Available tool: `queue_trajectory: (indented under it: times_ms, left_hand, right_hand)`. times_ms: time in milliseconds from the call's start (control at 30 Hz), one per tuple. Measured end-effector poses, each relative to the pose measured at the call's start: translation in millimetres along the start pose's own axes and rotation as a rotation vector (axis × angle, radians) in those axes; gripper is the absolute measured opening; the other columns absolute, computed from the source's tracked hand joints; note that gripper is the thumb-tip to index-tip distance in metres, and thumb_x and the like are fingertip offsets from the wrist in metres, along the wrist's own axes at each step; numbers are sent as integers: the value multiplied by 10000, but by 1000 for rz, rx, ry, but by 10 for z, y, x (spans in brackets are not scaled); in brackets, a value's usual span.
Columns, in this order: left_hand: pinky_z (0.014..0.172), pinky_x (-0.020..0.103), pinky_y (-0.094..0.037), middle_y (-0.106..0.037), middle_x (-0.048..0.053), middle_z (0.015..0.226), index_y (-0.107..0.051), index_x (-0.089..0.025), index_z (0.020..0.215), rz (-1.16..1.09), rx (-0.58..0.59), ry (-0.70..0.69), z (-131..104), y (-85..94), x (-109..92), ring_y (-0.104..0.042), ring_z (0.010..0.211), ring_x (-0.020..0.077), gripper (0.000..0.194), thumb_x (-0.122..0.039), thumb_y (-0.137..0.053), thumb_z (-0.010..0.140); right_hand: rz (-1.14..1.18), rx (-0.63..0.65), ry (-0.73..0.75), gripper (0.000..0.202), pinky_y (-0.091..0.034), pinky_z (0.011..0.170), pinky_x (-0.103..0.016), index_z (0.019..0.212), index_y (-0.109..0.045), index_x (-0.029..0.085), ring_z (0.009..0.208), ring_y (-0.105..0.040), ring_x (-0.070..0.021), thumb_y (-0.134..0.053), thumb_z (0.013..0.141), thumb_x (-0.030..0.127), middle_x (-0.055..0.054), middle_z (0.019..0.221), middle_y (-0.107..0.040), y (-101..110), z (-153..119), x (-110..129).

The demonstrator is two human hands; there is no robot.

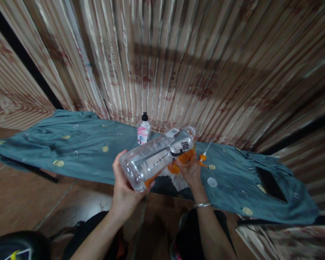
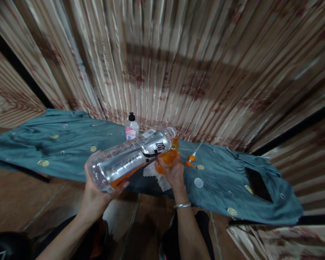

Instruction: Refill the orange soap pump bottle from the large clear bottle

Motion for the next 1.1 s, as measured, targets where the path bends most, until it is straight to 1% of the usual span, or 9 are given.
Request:
queue_trajectory:
  times_ms: [100,233,400,533,700,900,1100]
  left_hand:
    - [976,398,-556,-546,145,1303,-376,-195,1353,9,-6,-19,1,4,5,-646,1161,262,986,-353,-901,533]
    - [957,386,-560,-564,115,1270,-393,-217,1338,17,-26,-56,6,4,-10,-656,1131,248,958,-355,-899,536]
    - [935,387,-568,-555,107,1262,-397,-236,1325,12,-26,-18,16,11,-9,-649,1120,250,973,-343,-915,509]
    - [961,439,-556,-550,114,1257,-387,-229,1330,27,-20,12,22,35,2,-645,1111,271,1018,-372,-923,477]
    - [979,477,-545,-557,135,1253,-382,-210,1331,56,-11,25,21,47,1,-650,1112,285,984,-387,-902,514]
    - [986,497,-544,-543,150,1282,-405,-210,1320,66,-45,15,28,56,-2,-640,1125,301,1006,-429,-912,480]
    - [982,448,-553,-554,111,1296,-424,-259,1324,54,-33,1,16,55,29,-639,1142,268,973,-397,-920,498]
  right_hand:
    - [11,11,26,559,-594,792,-497,1157,-549,175,857,-705,-324,-722,756,524,-130,959,-719,4,-3,10]
    - [-13,-2,29,549,-588,812,-491,1128,-548,182,893,-708,-323,-722,749,539,-128,987,-716,3,5,9]
    - [-3,-14,54,573,-587,812,-455,1113,-546,174,910,-727,-322,-727,736,566,-122,982,-733,-18,8,13]
    - [8,-21,71,561,-593,817,-462,1112,-540,174,900,-731,-317,-701,764,583,-128,975,-744,-34,5,14]
    - [-8,-31,57,597,-588,836,-492,1134,-532,160,934,-728,-342,-684,767,606,-151,998,-742,-35,5,31]
    - [0,-20,41,544,-581,843,-489,1097,-542,185,918,-725,-328,-713,742,560,-113,969,-739,-32,8,51]
    - [24,-22,65,495,-578,872,-464,1090,-536,208,949,-721,-310,-726,741,503,-96,998,-740,-30,5,63]
Point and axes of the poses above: each hand's wrist, its own z-axis towards the middle knuckle, its own y-axis out of the back of the hand, x = y × z, the point moved 3 cm from there along z, towards the middle knuckle
